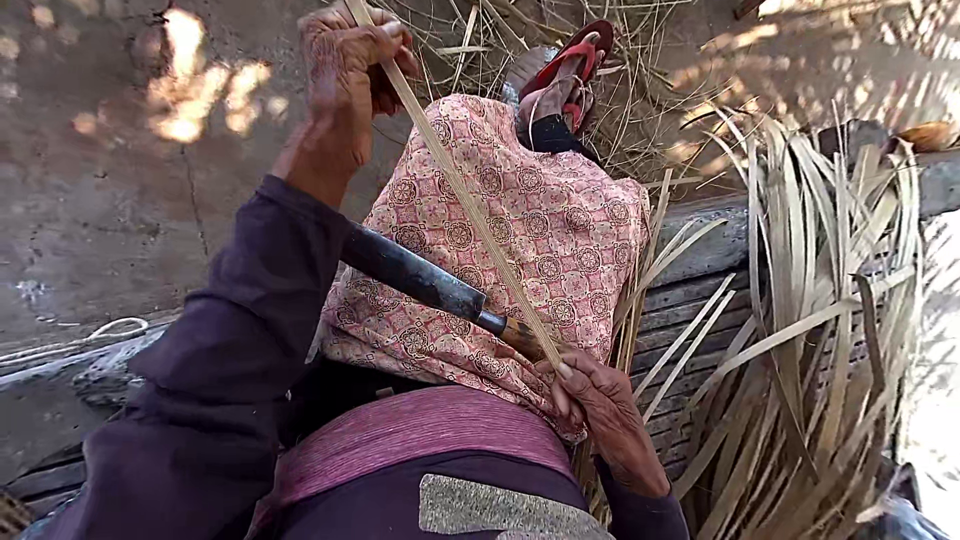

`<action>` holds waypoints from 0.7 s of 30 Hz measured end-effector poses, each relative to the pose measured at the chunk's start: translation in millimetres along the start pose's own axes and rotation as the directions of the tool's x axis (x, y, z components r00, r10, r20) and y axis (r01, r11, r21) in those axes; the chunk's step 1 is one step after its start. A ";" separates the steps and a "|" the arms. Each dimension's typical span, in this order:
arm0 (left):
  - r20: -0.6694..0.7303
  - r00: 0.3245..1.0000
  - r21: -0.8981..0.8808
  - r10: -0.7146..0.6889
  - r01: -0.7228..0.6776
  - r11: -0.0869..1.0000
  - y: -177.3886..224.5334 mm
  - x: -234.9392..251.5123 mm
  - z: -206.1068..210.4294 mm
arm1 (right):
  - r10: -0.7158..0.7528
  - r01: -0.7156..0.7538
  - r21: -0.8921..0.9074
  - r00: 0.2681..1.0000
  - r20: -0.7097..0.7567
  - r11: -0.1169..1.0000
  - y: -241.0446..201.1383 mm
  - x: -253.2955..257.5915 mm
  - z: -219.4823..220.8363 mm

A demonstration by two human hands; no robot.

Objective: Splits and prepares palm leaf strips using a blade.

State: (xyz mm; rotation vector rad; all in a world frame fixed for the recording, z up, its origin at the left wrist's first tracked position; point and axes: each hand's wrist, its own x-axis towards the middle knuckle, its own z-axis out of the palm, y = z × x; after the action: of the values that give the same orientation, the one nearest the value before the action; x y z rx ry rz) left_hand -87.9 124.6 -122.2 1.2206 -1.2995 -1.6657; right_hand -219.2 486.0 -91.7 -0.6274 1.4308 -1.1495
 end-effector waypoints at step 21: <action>0.425 0.905 -0.141 0.031 0.033 0.989 -26.5 -88.5 43.2 | -0.145 0.155 -0.182 0.987 0.066 0.971 -6.4 47.0 29.4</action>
State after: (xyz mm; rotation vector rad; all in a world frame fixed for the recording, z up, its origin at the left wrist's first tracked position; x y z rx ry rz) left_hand -99.4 225.9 -122.3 0.7924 -1.3956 -2.0677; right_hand -203.0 433.7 -102.6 -0.9044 1.4765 -1.1142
